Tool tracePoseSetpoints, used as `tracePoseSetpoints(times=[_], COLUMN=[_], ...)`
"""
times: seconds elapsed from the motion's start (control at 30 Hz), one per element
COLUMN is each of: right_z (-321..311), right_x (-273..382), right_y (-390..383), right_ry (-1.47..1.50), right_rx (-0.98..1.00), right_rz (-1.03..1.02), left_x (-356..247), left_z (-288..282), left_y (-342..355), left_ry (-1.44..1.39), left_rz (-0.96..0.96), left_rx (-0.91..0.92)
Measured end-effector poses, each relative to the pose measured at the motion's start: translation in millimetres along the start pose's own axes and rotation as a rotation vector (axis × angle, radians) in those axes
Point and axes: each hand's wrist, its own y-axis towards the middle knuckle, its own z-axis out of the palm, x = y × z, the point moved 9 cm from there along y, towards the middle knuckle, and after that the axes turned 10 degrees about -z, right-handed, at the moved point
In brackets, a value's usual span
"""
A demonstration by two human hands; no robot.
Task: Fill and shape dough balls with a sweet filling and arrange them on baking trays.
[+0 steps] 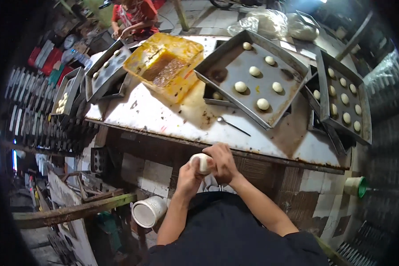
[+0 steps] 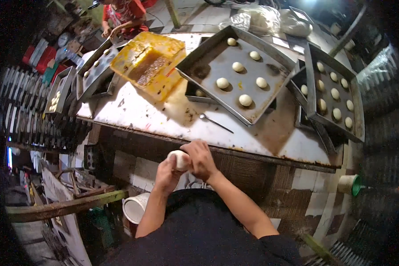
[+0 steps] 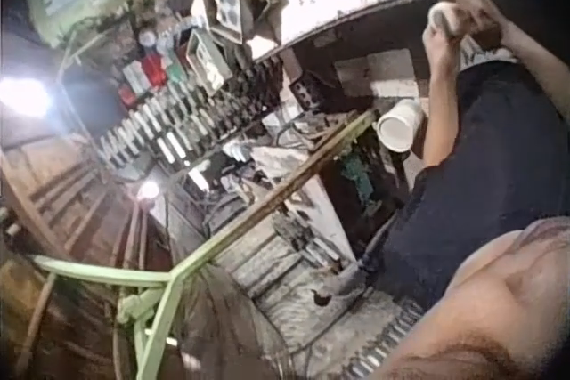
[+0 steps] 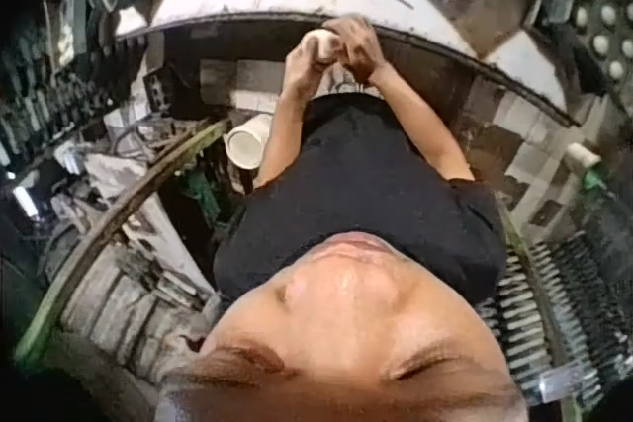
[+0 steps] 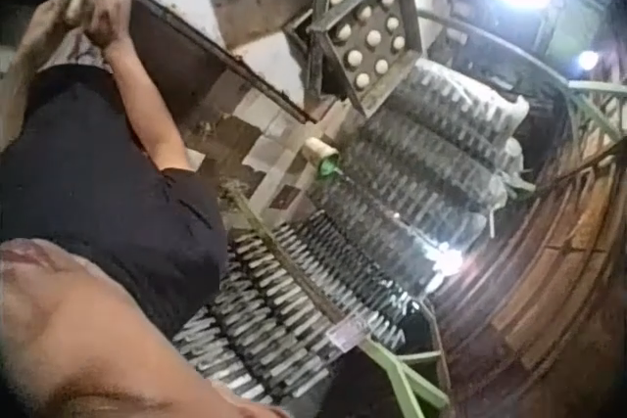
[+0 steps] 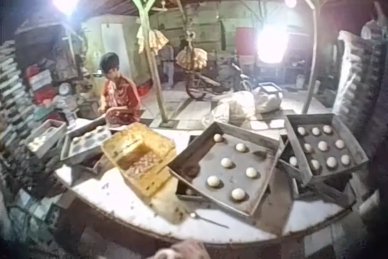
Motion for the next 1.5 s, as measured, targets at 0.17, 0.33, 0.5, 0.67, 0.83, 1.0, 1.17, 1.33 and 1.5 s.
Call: tracePoseSetpoints(times=[0.17, 0.33, 0.5, 0.67, 0.83, 1.0, 1.17, 1.33, 1.5], right_z=[0.9, 13.7, 57.0, 203.6, 265.1, 285.1, 232.2, 147.0, 99.0], right_x=[-127.0, -158.5, -87.2, -164.3, -224.0, -219.5, -210.6, -141.6, -102.5], right_y=[-1.5, 7.5, 248.9, 339.0, 322.3, 320.9, 335.5, 329.2, 232.7], right_ry=[-0.631, -0.521, -0.305, -0.381, -0.302, -0.245, -0.003, 0.19, 0.401], right_rx=[0.135, 0.212, 0.259, 1.005, 1.31, 1.33, 1.019, 0.665, 0.156], right_rz=[0.404, 0.471, 0.286, 0.27, 0.383, 0.403, 0.417, 0.668, 0.64], left_x=[-92.4, -183.6, -262.8, -337.7, -355.0, -347.2, -343.9, -330.4, -264.6], left_z=[-67.4, -108.1, -186.4, -236.9, -249.8, -270.2, -250.8, -133.6, -30.8], left_y=[15.2, 64.1, 110.3, 158.6, 178.8, 176.3, 141.7, 105.1, 111.2], left_ry=[-0.129, -0.144, -0.11, -0.085, -0.089, -0.125, 0.034, -0.006, -0.203], left_rz=[0.224, 0.284, 0.197, 0.17, 0.138, 0.109, 0.077, 0.097, 0.115], left_rx=[-0.137, -0.152, -0.28, -0.398, -0.387, -0.389, -0.411, -0.165, 0.123])
